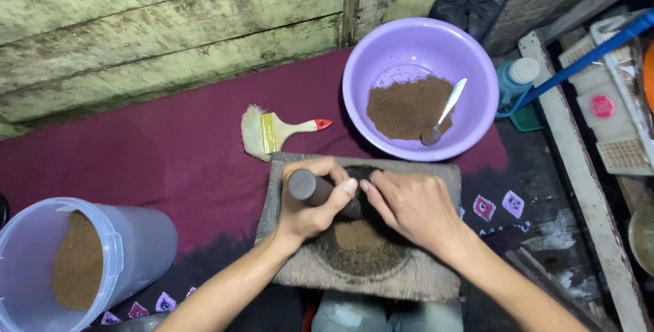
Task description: Grinding grains into a fine powder using a traditional stone mortar and pestle and transferring the result to a bowl.
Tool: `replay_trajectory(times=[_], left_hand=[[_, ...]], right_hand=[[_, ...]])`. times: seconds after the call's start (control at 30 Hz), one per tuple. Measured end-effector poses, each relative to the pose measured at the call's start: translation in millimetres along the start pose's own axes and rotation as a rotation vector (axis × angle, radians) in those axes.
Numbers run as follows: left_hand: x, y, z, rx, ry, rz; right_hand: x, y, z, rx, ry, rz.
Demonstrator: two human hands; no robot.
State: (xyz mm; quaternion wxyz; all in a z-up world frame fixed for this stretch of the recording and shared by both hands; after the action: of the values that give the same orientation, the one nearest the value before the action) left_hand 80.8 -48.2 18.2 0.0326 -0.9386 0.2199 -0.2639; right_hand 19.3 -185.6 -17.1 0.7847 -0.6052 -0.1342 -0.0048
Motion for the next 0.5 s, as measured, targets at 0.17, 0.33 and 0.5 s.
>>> replay_trajectory(times=[0.17, 0.33, 0.5], left_hand=[[10, -8, -8, -0.039, -0.061, -0.075], [7, -8, -17, -0.004, 0.063, -0.054], [6, -10, -23, 0.102, 0.066, -0.067]], right_hand=[[7, -13, 4, 0.091, -0.009, -0.020], [9, -17, 5, 0.071, -0.030, -0.093], [7, -15, 3, 0.054, -0.003, -0.081]])
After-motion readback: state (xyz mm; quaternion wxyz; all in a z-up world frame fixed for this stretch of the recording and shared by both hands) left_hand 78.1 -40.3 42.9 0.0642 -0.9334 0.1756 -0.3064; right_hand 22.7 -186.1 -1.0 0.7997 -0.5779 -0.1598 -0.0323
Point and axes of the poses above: each hand's wrist, its own x-axis towards the middle knuckle, its own y-axis out of the palm, z = x × y, the point moved 8 cm from there along x, towards the middle knuckle, and after that the axes turned 6 degrees about y, right-handed, at the moved point
